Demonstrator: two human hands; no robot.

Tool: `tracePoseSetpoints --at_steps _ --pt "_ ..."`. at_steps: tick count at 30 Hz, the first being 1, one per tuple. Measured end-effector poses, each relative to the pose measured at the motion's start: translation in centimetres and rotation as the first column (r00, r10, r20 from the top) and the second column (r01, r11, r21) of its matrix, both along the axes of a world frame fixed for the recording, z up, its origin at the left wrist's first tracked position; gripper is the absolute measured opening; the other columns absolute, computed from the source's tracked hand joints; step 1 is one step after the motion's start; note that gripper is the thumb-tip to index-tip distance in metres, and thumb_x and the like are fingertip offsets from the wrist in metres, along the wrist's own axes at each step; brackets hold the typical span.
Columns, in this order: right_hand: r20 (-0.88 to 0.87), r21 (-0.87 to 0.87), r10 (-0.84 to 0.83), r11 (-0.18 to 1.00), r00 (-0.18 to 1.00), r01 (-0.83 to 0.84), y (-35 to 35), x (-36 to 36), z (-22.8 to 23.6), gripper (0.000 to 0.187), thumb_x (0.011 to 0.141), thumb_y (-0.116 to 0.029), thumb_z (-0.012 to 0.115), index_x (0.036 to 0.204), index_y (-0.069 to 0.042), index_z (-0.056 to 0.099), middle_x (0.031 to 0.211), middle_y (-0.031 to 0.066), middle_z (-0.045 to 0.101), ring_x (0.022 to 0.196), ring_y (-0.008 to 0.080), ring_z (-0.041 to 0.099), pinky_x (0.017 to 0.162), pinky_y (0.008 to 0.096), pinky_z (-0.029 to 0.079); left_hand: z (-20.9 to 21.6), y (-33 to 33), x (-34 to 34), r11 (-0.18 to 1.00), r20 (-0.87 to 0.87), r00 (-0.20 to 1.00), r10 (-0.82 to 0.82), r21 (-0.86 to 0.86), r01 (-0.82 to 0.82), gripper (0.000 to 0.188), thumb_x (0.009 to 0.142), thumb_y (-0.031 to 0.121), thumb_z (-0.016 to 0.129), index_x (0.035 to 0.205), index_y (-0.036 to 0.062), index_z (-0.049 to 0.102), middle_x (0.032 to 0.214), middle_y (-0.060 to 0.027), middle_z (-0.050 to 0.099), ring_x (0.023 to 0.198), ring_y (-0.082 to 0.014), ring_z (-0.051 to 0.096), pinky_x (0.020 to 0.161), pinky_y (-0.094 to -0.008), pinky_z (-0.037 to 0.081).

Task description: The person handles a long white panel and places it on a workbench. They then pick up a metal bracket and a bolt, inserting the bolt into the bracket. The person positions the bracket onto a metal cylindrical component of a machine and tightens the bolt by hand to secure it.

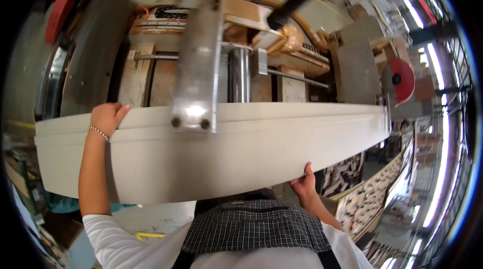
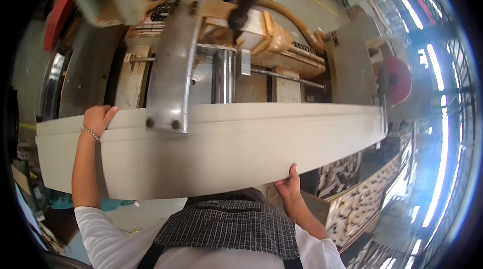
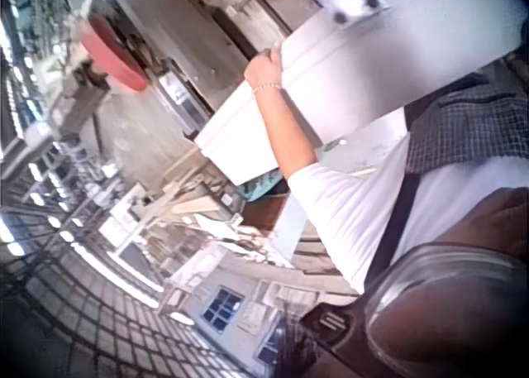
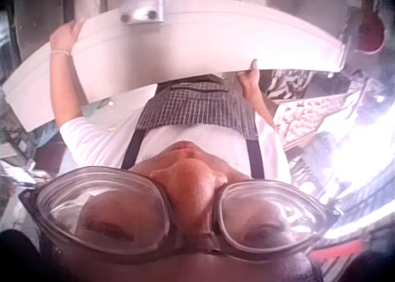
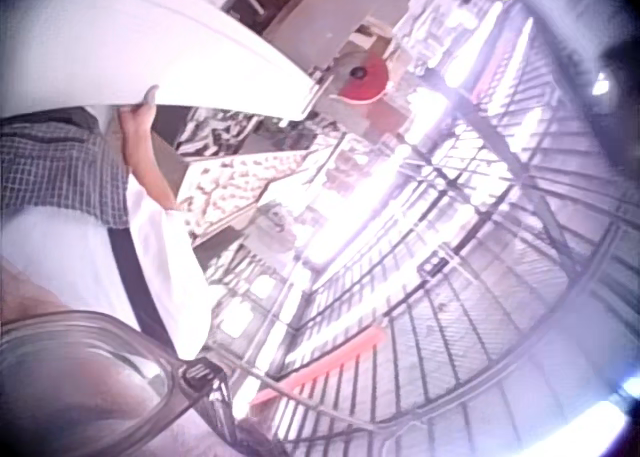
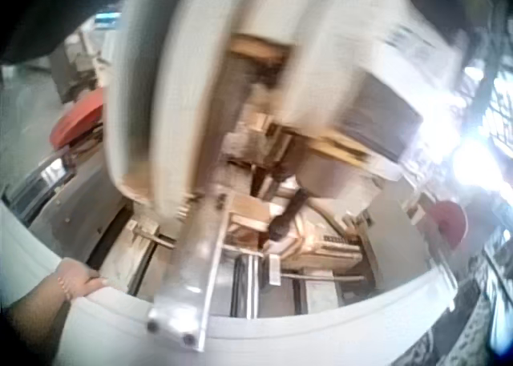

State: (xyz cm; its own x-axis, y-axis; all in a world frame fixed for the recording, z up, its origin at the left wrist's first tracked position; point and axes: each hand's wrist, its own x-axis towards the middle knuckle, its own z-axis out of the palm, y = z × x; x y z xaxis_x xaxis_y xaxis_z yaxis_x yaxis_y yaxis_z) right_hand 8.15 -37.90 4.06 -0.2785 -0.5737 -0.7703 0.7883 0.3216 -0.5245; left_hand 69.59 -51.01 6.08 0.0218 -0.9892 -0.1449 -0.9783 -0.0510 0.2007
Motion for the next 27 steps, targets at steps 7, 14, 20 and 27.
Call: tracePoseSetpoints --at_steps 7,14,20,27 --pt "0.169 -0.054 -0.121 0.990 0.978 0.132 2.3 -1.7 -0.4 0.043 0.094 -0.036 0.056 0.126 -0.008 0.052 0.127 0.0068 0.059 0.118 0.0273 0.055 0.099 0.0450 0.045 -0.7 2.7 -1.1 0.998 -0.003 0.998 0.056 -0.004 -0.056 0.061 0.094 0.055 0.040 0.083 0.0022 0.069 0.082 -0.0259 0.063 0.080 -0.0447 0.060 0.073 -0.0508 0.046" --pt "0.141 -0.042 -0.156 0.986 0.978 0.163 10.4 -7.3 -0.2 0.049 0.096 -0.035 0.054 0.133 -0.005 0.045 0.135 0.0110 0.052 0.123 0.0286 0.051 0.101 0.0474 0.043 -4.4 15.3 -6.3 0.957 0.051 0.981 0.189 -0.235 -0.172 0.065 0.094 0.055 0.040 0.082 -0.0021 0.069 0.079 -0.0274 0.063 0.077 -0.0459 0.060 0.073 -0.0499 0.047" --pt "0.119 -0.022 -0.150 0.988 0.982 0.154 16.6 -14.0 3.2 0.049 0.098 -0.034 0.050 0.136 -0.003 0.042 0.135 0.0133 0.051 0.123 0.0298 0.051 0.102 0.0477 0.042 -0.1 23.0 -13.5 0.932 0.009 0.933 0.361 -0.036 -0.360 0.066 0.094 0.053 0.044 0.082 -0.0068 0.068 0.074 -0.0272 0.063 0.072 -0.0434 0.062 0.065 -0.0487 0.046" --pt "0.141 -0.181 -0.104 0.975 0.985 0.129 25.7 -23.9 3.0 0.047 0.099 -0.033 0.048 0.133 -0.001 0.045 0.131 0.0136 0.055 0.119 0.0277 0.054 0.102 0.0425 0.043 1.6 30.6 -23.9 0.943 0.125 0.936 0.328 0.016 -0.332 0.067 0.094 0.056 0.041 0.090 -0.0043 0.070 0.080 -0.0233 0.067 0.074 -0.0388 0.064 0.067 -0.0460 0.048"
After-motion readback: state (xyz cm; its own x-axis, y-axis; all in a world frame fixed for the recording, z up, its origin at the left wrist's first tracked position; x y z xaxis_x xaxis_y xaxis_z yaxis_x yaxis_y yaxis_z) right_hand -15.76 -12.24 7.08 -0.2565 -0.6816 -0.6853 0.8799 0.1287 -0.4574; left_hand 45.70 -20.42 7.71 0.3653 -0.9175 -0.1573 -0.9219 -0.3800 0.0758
